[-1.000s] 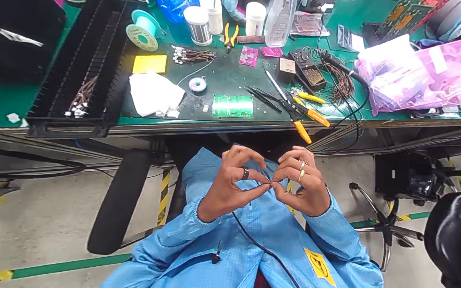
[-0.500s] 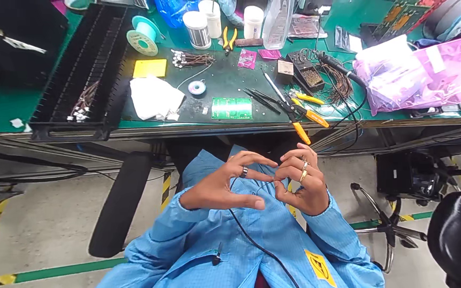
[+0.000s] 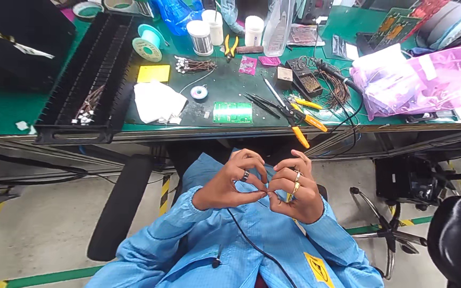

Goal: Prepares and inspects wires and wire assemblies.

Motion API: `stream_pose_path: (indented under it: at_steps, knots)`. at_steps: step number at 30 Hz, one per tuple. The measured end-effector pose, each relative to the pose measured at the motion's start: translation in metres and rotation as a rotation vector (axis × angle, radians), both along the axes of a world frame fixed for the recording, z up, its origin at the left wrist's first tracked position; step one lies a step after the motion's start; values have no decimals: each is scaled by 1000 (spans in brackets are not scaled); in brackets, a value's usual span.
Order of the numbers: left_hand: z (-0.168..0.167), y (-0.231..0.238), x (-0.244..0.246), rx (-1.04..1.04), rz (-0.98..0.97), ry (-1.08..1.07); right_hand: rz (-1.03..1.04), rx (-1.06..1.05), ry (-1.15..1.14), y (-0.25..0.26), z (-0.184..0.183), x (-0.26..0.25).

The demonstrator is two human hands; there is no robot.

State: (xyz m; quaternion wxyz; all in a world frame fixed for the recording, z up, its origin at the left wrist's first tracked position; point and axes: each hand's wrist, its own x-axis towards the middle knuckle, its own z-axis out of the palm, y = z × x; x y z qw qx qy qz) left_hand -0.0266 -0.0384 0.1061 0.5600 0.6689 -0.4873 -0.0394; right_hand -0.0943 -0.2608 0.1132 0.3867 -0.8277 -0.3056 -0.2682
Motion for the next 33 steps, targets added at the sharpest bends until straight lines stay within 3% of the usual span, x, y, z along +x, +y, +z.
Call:
stream_pose_path:
  at_steps: [19, 24, 33]
  knots:
    - [-10, -8, -7, 81, 287, 75, -168, -91, -2, 2, -11, 11]
    - [-7, -2, -4, 187, 168, 84, -146, -65, 36, -1, -16, 15]
    - [-6, -2, 4, 151, 105, 50, -44, -40, 108, 0, -13, 11]
